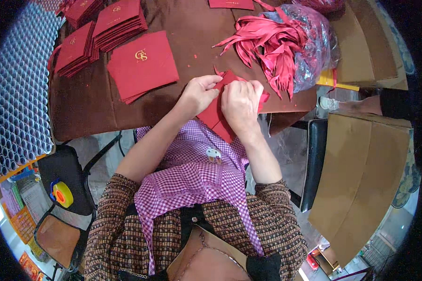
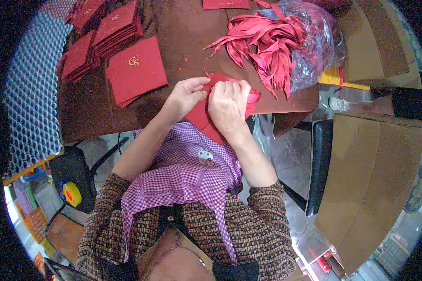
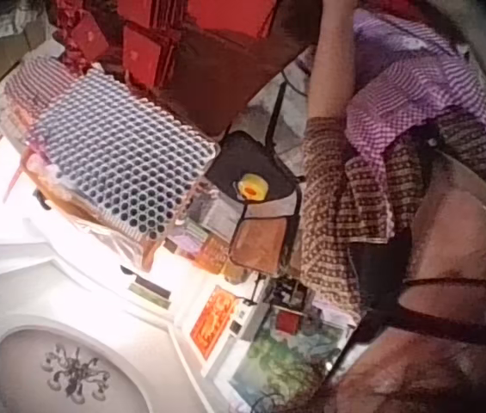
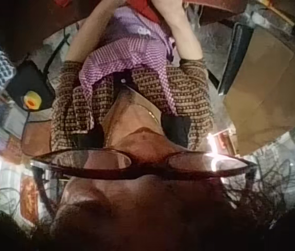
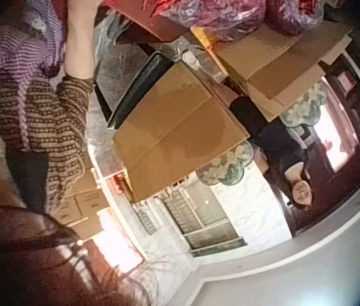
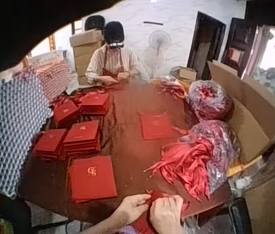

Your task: The person assembles paper gift bags by folding them and attaching ribbon handles by hand on a table.

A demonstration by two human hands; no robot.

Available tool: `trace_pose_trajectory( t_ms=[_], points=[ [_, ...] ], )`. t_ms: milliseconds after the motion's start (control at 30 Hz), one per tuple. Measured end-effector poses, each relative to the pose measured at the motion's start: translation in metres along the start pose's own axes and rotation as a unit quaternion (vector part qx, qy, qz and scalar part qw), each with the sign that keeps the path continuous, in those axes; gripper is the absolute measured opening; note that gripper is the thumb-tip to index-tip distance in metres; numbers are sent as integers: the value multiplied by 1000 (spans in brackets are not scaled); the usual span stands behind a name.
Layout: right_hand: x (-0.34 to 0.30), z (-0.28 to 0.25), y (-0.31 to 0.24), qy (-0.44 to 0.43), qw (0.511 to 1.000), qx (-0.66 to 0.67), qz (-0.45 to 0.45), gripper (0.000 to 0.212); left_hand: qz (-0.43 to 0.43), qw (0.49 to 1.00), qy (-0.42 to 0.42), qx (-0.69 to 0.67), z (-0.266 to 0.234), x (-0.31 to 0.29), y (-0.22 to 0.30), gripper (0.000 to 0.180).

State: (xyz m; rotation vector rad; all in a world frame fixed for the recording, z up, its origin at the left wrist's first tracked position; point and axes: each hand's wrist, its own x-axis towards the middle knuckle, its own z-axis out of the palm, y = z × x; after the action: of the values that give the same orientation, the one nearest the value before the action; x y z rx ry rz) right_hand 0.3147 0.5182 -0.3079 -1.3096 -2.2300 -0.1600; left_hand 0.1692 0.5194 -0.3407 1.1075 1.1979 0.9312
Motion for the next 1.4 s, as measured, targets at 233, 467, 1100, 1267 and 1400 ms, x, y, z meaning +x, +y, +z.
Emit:
trace_pose_trajectory(
  t_ms=[233,467,1100,1267,1400],
  points=[
    [2,1,11,-17,985,145,89,12,34,997,13,65,5,-4,12,38],
    [38,-49,31,-61,989,133,-25,23,77,977,-6,199,-9,-3,39,36],
    [45,-23,57,-102,950,279,-100,19,115,955,-113,247,-23,6,46,26],
    [43,-20,59,-114,940,311,-81,18,182,956,-83,216,-20,4,39,23],
    [41,-19,59,-128,929,341,-70,16,173,960,-69,207,-18,4,37,17]
  ],
)
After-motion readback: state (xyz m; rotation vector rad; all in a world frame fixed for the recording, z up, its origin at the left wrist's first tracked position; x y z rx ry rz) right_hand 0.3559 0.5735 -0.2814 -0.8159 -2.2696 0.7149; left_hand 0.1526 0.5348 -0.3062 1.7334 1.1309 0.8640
